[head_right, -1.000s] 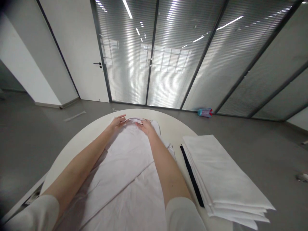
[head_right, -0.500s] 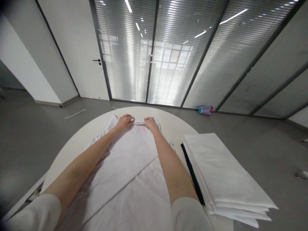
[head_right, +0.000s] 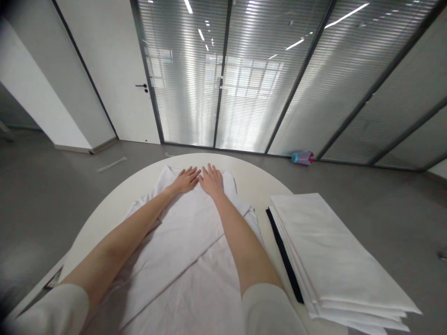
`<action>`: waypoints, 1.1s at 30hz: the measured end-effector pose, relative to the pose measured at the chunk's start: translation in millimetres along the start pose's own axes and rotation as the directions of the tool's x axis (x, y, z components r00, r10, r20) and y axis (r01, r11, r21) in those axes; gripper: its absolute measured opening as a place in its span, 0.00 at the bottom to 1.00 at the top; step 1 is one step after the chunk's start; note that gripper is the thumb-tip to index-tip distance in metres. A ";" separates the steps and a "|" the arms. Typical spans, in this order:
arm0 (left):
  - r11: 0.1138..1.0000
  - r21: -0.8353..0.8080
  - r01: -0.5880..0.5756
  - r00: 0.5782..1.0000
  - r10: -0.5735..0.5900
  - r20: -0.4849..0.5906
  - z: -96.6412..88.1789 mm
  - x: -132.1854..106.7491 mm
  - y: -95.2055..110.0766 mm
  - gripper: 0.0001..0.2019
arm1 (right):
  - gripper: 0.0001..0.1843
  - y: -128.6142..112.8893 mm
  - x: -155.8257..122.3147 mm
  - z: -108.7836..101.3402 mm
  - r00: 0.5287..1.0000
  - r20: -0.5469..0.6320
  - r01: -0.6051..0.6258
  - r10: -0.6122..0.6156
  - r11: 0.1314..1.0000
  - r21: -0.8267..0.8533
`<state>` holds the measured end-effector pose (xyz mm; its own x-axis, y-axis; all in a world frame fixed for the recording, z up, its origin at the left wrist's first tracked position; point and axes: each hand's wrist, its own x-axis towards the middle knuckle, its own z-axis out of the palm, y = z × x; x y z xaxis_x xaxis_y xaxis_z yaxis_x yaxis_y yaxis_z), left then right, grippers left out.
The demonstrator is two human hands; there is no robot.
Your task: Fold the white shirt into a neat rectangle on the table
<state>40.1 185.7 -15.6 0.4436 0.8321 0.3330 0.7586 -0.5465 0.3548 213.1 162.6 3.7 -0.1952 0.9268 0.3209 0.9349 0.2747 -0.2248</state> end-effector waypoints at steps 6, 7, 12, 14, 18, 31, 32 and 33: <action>0.991 0.020 0.135 0.991 -0.135 0.016 1.5 5.4 -4.0 0.17 | 0.35 11.0 6.7 15.1 0.977 0.207 -0.074 0.046 0.989 0.127; 0.986 0.023 0.163 0.987 -0.163 0.000 0.3 6.5 -5.0 0.16 | 0.36 12.8 7.0 15.1 0.976 0.215 -0.074 0.046 0.989 0.128; 0.970 0.058 0.236 0.969 -0.230 -0.090 0.4 3.9 -6.1 0.19 | 0.37 14.7 6.3 13.3 0.969 0.242 -0.068 0.038 0.991 0.115; 0.960 0.097 0.261 0.961 -0.250 -0.117 3.9 1.5 -4.8 0.24 | 0.38 14.2 6.2 13.7 0.974 0.220 -0.079 0.054 0.991 0.105; 0.941 0.106 0.320 0.947 -0.314 -0.070 5.7 3.6 -5.3 0.28 | 0.42 14.1 6.6 11.9 0.970 0.222 -0.121 0.104 0.991 0.065; 0.884 0.016 -0.467 0.872 0.458 0.172 -38.9 -116.9 156.5 0.09 | 0.23 53.5 -18.8 -51.2 0.907 0.073 -0.422 0.416 0.889 0.176; 0.788 -0.041 -0.614 0.762 0.605 0.229 -36.7 -138.5 182.0 0.08 | 0.22 61.2 -18.6 -57.4 0.880 0.112 -0.476 0.462 0.859 0.191; 0.696 -0.081 -0.713 0.663 0.708 0.243 -34.3 -158.1 205.6 0.08 | 0.21 68.4 -18.8 -63.4 0.864 0.142 -0.504 0.484 0.839 0.204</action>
<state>109.5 -61.5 34.8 0.9472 0.1881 0.2599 0.1728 -0.9817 0.0805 299.6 147.8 40.7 0.2419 0.9696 0.0380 0.8224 -0.1841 -0.5383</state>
